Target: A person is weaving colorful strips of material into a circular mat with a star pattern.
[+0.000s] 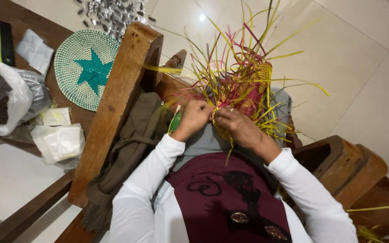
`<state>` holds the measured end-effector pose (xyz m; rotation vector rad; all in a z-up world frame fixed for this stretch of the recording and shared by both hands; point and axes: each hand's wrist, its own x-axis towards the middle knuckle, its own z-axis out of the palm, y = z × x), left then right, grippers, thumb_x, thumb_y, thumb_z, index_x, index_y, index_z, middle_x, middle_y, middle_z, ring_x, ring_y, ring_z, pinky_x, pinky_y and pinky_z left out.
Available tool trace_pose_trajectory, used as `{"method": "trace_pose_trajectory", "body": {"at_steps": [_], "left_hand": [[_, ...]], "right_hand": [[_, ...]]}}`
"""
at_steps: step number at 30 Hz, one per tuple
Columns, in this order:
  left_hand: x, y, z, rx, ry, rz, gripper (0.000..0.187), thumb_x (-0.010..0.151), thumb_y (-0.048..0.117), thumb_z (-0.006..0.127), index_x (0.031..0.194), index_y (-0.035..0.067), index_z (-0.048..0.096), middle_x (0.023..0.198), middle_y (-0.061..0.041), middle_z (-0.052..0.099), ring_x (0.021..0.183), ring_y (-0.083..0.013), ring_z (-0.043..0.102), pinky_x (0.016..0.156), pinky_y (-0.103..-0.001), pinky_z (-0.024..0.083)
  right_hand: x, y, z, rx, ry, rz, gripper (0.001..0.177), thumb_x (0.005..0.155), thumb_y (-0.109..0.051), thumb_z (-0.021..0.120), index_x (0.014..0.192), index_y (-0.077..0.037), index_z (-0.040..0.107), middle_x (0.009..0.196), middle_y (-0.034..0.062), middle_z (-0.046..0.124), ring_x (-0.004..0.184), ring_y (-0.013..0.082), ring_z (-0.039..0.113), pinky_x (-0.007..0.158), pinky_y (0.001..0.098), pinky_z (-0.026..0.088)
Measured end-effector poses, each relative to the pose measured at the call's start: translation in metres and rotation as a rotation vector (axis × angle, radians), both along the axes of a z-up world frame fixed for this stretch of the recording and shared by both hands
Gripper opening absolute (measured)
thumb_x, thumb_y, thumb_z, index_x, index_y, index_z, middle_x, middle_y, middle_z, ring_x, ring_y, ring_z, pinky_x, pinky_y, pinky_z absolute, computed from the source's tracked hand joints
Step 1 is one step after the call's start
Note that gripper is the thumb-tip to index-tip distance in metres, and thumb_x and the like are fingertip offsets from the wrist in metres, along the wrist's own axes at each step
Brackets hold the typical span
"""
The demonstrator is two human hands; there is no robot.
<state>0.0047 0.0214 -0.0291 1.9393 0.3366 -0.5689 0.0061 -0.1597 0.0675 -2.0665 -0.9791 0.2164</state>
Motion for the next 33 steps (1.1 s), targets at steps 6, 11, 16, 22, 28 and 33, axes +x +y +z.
{"method": "trace_pose_trajectory", "body": {"at_steps": [6, 11, 16, 22, 28, 33], "left_hand": [[0.011, -0.004, -0.029, -0.561, 0.178, 0.436, 0.016, 0.07, 0.011, 0.07, 0.059, 0.004, 0.061, 0.048, -0.013, 0.053, 0.043, -0.0215, 0.056, 0.04, -0.038, 0.047], [-0.015, 0.007, -0.037, -0.413, -0.202, 0.061, 0.013, 0.082, 0.005, 0.056, 0.07, 0.0, 0.057, 0.063, -0.017, 0.053, 0.068, -0.0238, 0.058, 0.055, -0.033, 0.044], [-0.015, -0.015, -0.046, -0.601, -0.017, 0.511, 0.018, 0.077, 0.003, 0.064, 0.065, 0.007, 0.052, 0.059, -0.001, 0.051, 0.058, -0.0107, 0.051, 0.052, -0.022, 0.043], [-0.009, -0.029, -0.04, -0.258, 0.083, 0.583, 0.016, 0.066, 0.012, 0.069, 0.054, 0.01, 0.059, 0.052, 0.002, 0.045, 0.047, -0.0185, 0.049, 0.04, -0.036, 0.04], [-0.015, -0.036, -0.019, -0.512, -0.027, 0.656, 0.017, 0.078, 0.008, 0.066, 0.062, 0.006, 0.067, 0.05, -0.006, 0.055, 0.041, -0.0156, 0.056, 0.033, -0.026, 0.045], [-0.013, -0.038, 0.036, -0.283, -0.211, 0.382, 0.009, 0.072, 0.006, 0.064, 0.071, 0.009, 0.072, 0.052, 0.003, 0.057, 0.051, -0.005, 0.05, 0.042, -0.021, 0.04]], "right_hand": [[0.006, 0.026, 0.007, -0.08, -0.425, -0.275, 0.024, 0.078, -0.023, 0.07, 0.097, -0.01, 0.065, 0.079, 0.0063, 0.058, 0.069, 0.0264, 0.061, 0.059, 0.0361, 0.052], [0.007, 0.04, -0.023, -0.079, -0.699, -0.312, 0.01, 0.079, -0.011, 0.064, 0.086, -0.004, 0.062, 0.07, 0.0064, 0.048, 0.059, 0.0259, 0.054, 0.051, 0.0344, 0.045], [0.007, 0.035, -0.019, -0.074, -0.566, -0.278, 0.017, 0.074, -0.01, 0.063, 0.091, -0.006, 0.064, 0.074, 0.0039, 0.051, 0.068, 0.025, 0.058, 0.056, 0.0341, 0.048], [0.004, 0.04, -0.013, -0.121, -0.699, -0.345, 0.016, 0.076, -0.008, 0.063, 0.092, -0.004, 0.063, 0.077, 0.0081, 0.051, 0.064, 0.0265, 0.057, 0.055, 0.0351, 0.047], [0.014, 0.014, -0.004, 0.051, -0.327, -0.555, 0.006, 0.084, -0.005, 0.069, 0.081, -0.002, 0.064, 0.069, 0.0106, 0.054, 0.064, 0.0326, 0.059, 0.054, 0.0386, 0.048], [0.011, 0.007, -0.011, -0.205, -0.405, -0.645, 0.016, 0.082, -0.012, 0.073, 0.078, -0.011, 0.058, 0.067, 0.0054, 0.052, 0.059, 0.0289, 0.061, 0.054, 0.0379, 0.05]]}}
